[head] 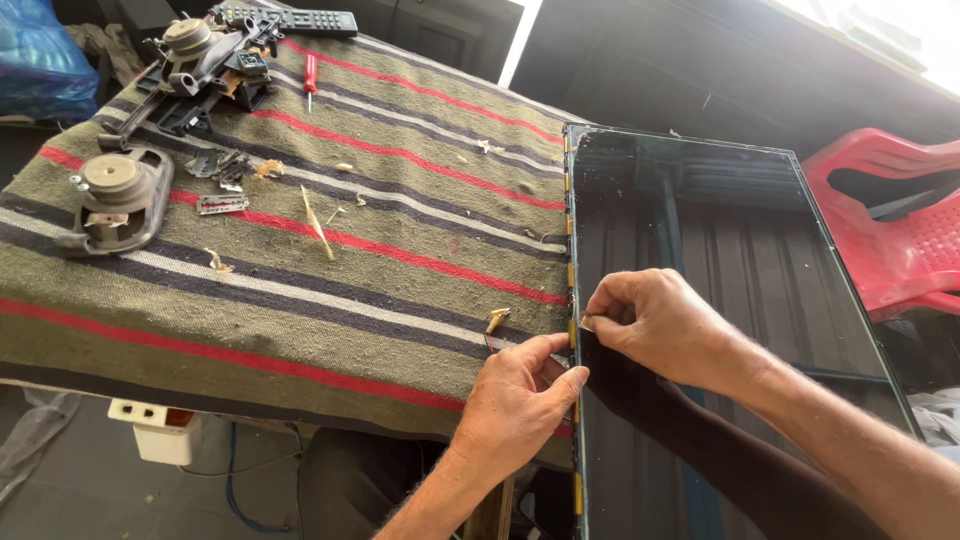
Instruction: The person scrapes dried adhesive residue off the edge of a flat TV screen panel with a razor blade, working along the frame edge section by section. They hold the panel steady with one hand while peeling off strips of residue, then rotate the panel to reach another edge and continue scraping.
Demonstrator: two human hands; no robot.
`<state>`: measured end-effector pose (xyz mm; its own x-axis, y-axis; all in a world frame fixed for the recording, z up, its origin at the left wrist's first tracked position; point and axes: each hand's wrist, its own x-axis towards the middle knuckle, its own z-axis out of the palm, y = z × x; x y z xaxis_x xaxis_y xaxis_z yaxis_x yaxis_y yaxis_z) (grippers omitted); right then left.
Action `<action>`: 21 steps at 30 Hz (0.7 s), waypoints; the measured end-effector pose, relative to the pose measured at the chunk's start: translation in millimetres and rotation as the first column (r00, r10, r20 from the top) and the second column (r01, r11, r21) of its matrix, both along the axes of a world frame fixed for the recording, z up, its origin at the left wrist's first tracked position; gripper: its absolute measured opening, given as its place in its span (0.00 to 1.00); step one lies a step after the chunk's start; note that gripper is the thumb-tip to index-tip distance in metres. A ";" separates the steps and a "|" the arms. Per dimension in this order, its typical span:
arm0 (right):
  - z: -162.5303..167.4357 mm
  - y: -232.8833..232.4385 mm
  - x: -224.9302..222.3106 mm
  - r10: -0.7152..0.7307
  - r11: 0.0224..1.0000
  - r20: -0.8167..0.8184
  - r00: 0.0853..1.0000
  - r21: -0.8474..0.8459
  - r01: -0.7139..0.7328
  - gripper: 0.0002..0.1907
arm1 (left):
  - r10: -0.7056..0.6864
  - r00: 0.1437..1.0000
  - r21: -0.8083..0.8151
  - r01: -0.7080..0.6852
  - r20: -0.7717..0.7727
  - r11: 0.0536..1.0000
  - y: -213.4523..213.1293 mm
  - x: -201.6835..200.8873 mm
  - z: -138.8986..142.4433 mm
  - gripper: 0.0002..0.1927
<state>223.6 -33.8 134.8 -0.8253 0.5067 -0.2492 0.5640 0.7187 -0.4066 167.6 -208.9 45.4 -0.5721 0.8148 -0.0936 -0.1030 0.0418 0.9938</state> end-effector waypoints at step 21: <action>-3.4 10.0 -8.9 0.020 1.000 -0.122 0.992 0.005 -0.019 0.06 | -0.007 0.999 0.030 0.006 0.034 1.000 -0.9 3.0 0.8 0.23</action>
